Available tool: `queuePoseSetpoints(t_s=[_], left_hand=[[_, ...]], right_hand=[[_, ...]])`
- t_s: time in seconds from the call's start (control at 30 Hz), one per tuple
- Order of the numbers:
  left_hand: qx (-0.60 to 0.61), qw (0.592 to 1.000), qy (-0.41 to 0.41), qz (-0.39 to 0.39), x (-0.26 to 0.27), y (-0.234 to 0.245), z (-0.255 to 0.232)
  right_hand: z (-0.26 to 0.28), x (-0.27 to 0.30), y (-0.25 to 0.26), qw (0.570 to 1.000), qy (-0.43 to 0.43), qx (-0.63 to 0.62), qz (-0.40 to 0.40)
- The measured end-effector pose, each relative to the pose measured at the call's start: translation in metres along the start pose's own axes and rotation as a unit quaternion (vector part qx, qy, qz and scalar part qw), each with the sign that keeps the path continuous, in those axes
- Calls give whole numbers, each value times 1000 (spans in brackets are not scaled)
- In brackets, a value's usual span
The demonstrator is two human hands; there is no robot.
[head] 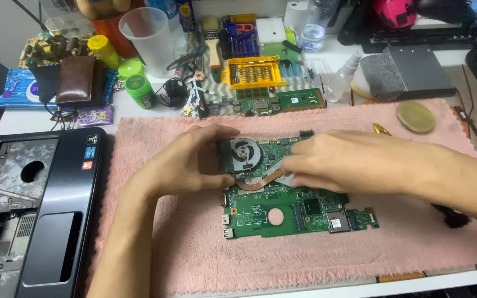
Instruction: The person uses a red screwdriver to remove screws from a laptop motherboard, detaching a cooling fan and a heatsink. They then use a small brush to clean the exposed processor area and apply thermal paste to the chip.
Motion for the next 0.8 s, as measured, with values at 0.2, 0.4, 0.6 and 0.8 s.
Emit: queuePoseSetpoints(t_s=[0.2,0.4,0.6,0.8], left_hand=[[-18,999,-18,-36,-4,-5,10],[-86,995,37,-33,-8,-15,-6],[-79,994,37,-58,-15,-21,-6],[-56,996,60,-45,-12,-16,-10]], right_hand=[[-1,-33,16,966,154,-52,-199],[-8,-63,11,984,67,-97,-133],[-5,-71,14,990,53,-91,-96],[2,-79,17,992,48,-92,-70]])
Point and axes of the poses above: each hand's wrist, its own x-axis away from the middle knuckle, its own y-axis out of the back of the hand, z = x × y, the point moved 4 cm from there along -x, towards the middle knuckle, and after that the axes turned 14 degrees about y, right-handed, at the moved point
